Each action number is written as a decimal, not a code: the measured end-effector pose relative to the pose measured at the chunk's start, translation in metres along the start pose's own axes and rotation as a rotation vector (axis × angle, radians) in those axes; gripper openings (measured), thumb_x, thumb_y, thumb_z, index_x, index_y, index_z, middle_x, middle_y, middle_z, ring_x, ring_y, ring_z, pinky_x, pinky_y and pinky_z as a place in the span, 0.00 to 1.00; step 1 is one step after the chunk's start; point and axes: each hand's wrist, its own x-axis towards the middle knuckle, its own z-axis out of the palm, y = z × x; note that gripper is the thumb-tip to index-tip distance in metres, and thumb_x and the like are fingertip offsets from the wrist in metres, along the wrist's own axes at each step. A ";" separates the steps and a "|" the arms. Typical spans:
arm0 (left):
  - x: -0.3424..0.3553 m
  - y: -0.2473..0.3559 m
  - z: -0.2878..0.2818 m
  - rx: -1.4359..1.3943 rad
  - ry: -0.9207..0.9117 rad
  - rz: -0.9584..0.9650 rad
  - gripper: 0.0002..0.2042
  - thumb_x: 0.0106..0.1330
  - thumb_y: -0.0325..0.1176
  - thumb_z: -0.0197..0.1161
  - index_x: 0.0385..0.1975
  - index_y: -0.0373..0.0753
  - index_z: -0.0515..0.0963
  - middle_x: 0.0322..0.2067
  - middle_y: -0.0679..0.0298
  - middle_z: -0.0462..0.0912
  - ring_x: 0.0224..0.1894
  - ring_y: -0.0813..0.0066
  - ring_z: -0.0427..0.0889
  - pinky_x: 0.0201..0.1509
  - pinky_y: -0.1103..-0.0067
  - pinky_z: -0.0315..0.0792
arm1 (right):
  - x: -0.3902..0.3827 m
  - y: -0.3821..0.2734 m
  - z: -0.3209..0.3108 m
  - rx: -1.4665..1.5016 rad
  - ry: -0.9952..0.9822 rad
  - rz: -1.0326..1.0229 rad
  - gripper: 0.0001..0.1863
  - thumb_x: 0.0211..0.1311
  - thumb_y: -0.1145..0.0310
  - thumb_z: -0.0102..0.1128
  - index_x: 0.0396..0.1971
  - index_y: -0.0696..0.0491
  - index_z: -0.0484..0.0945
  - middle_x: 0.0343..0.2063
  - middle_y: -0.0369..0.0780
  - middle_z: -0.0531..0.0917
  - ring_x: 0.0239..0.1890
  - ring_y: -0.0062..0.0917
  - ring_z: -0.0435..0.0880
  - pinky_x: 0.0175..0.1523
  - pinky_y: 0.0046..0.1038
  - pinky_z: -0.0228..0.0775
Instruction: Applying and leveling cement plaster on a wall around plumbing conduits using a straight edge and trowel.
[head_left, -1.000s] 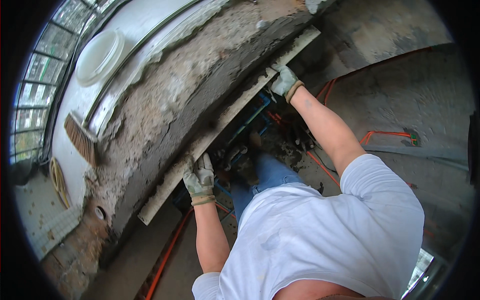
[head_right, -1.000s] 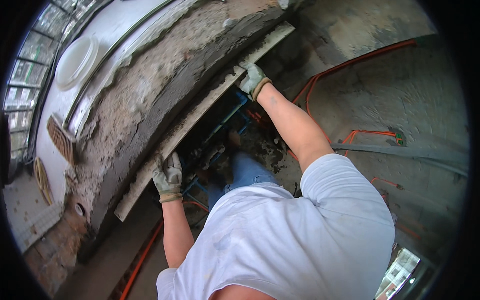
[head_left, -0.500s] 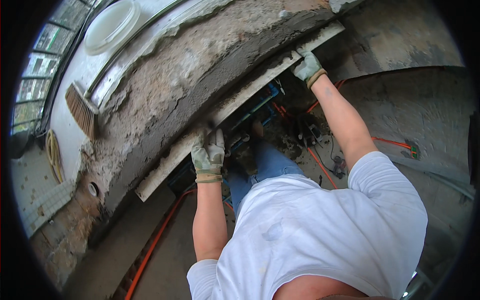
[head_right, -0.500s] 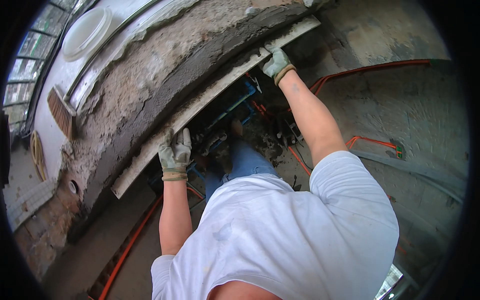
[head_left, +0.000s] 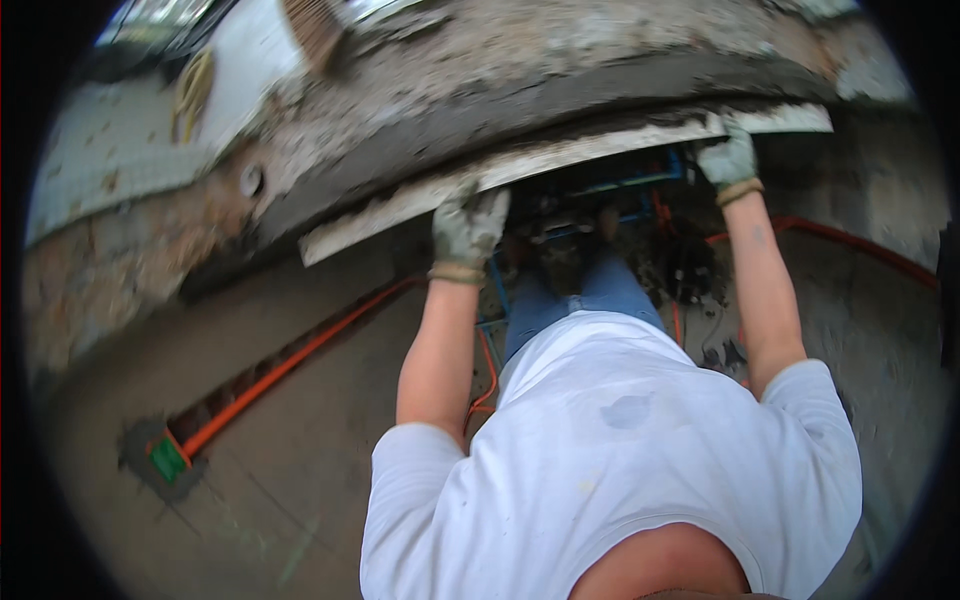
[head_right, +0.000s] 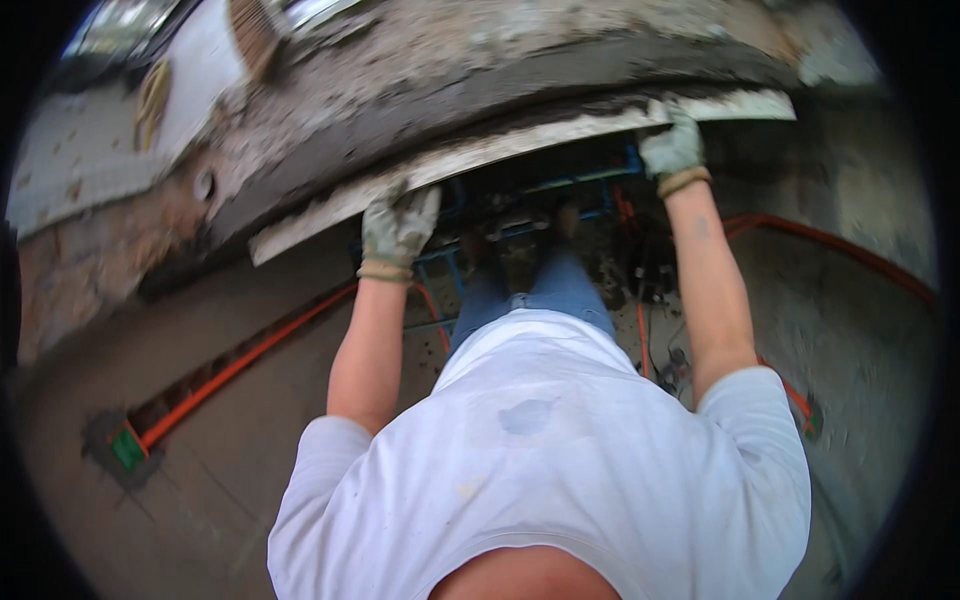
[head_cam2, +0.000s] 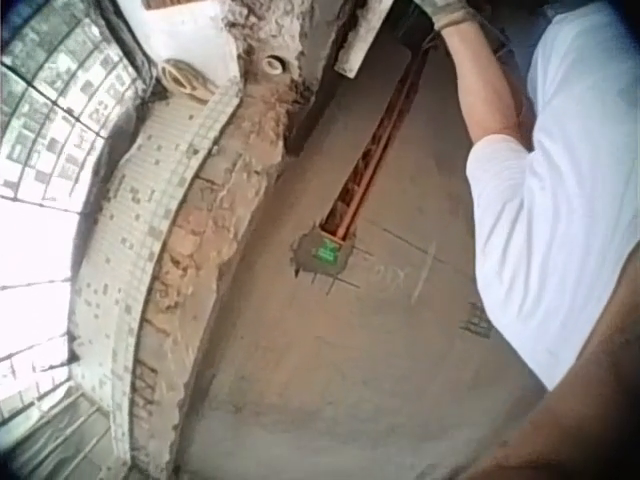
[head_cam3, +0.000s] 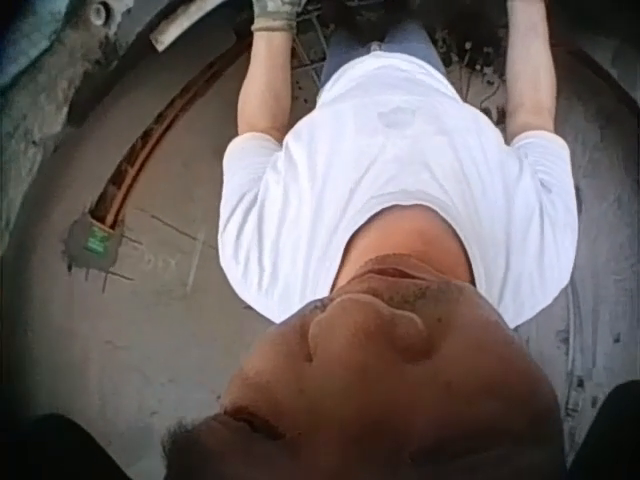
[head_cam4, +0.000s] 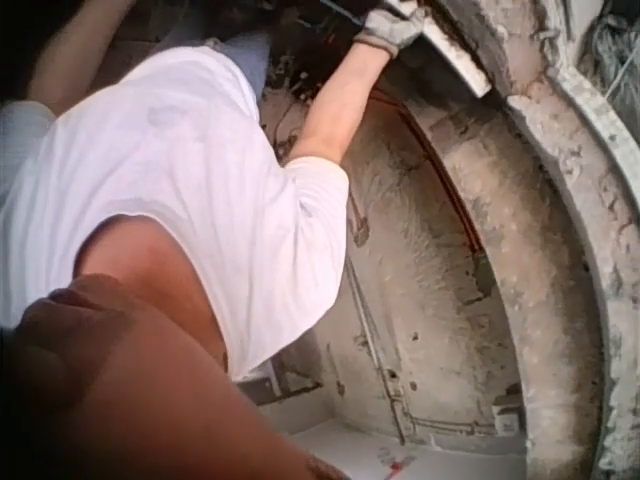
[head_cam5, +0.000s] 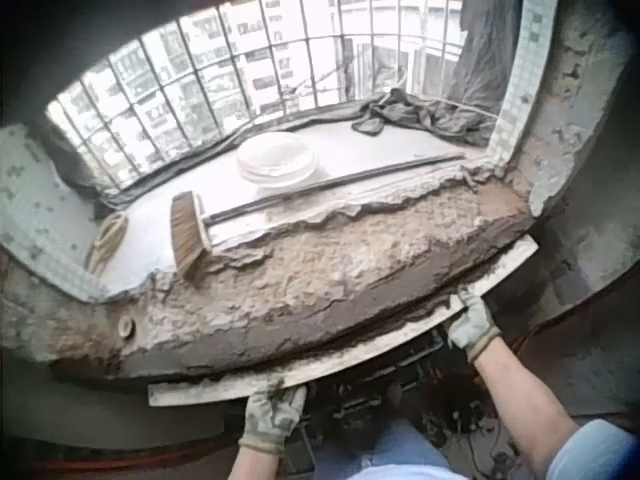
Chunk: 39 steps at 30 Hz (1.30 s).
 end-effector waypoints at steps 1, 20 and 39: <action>-0.001 0.006 -0.001 0.017 0.009 0.026 0.09 0.66 0.30 0.53 0.41 0.32 0.74 0.42 0.53 0.76 0.52 0.58 0.72 0.65 0.54 0.63 | -0.003 0.005 0.003 0.008 -0.016 0.009 0.10 0.58 0.70 0.61 0.40 0.47 0.76 0.44 0.41 0.77 0.45 0.36 0.77 0.54 0.42 0.73; -0.023 0.136 -0.059 -0.075 0.014 0.190 0.05 0.61 0.26 0.58 0.35 0.35 0.75 0.41 0.54 0.79 0.49 0.56 0.77 0.60 0.54 0.71 | -0.068 0.116 0.059 0.081 -0.073 0.184 0.06 0.61 0.74 0.59 0.37 0.52 0.77 0.38 0.41 0.79 0.44 0.32 0.78 0.54 0.43 0.73; -0.023 0.084 -0.031 -0.105 -0.080 0.042 0.08 0.63 0.26 0.59 0.40 0.34 0.76 0.43 0.53 0.80 0.51 0.57 0.78 0.60 0.59 0.71 | -0.055 0.056 0.039 0.091 -0.134 0.129 0.05 0.61 0.69 0.57 0.37 0.51 0.77 0.39 0.39 0.81 0.43 0.34 0.80 0.50 0.40 0.77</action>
